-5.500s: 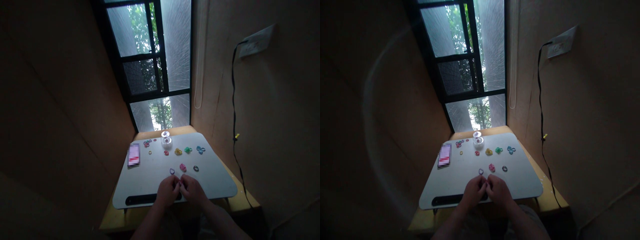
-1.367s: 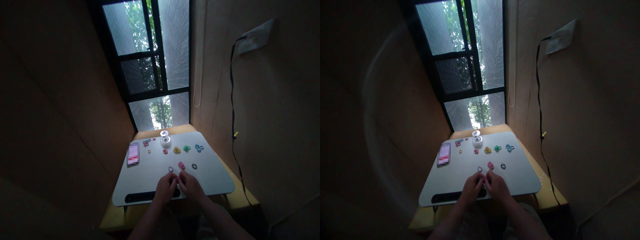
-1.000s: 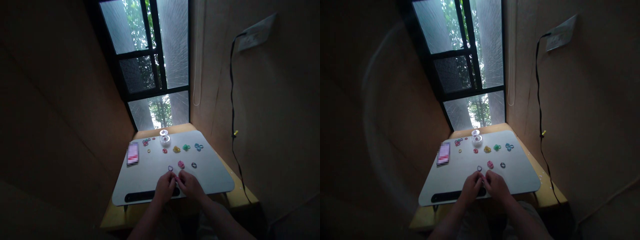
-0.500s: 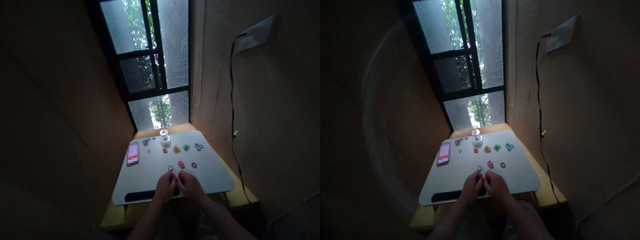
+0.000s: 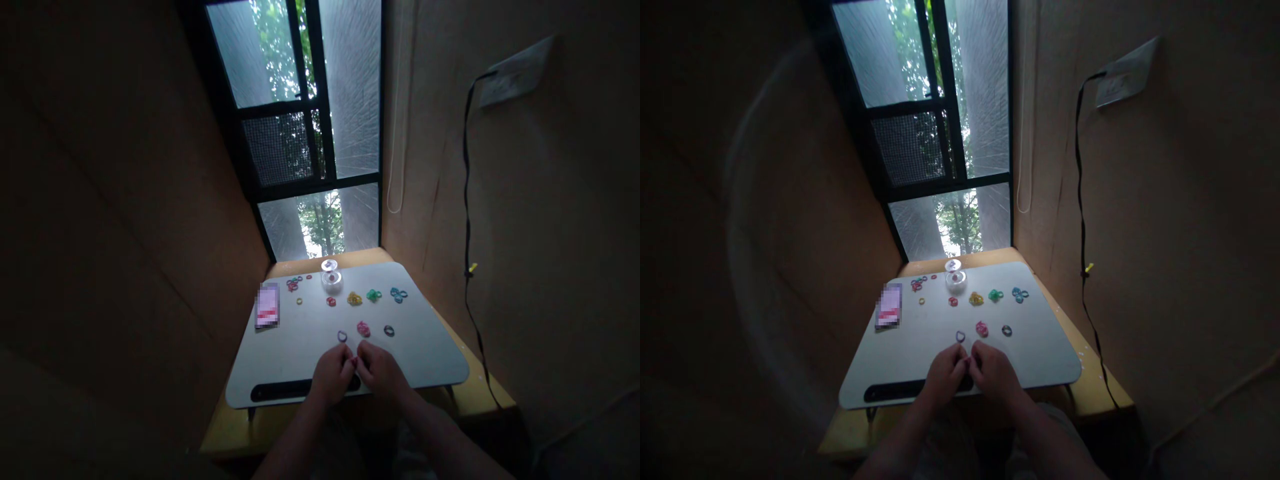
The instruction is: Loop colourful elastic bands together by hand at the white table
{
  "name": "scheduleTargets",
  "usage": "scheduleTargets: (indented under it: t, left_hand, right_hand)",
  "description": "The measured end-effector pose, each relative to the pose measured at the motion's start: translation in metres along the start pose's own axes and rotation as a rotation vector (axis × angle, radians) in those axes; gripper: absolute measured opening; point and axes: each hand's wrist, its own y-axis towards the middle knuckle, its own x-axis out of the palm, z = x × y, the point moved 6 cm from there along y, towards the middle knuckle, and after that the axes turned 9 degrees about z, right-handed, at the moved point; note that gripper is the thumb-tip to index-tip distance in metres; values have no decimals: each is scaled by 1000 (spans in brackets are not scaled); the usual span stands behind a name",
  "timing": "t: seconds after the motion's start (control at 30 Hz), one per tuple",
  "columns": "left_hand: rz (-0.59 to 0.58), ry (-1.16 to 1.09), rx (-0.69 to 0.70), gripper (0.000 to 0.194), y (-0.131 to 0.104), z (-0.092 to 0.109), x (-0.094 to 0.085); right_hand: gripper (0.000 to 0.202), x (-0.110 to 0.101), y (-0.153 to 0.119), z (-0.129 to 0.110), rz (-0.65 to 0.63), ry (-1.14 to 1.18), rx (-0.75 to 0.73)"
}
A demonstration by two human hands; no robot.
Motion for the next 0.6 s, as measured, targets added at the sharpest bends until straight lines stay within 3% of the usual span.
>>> scheduleTargets:
  t: [0.6]
  left_hand:
    - [63, 0, 0, 11, 0, 3, -3]
  right_hand:
    - [14, -3, 2, 1, 26, 22, 32]
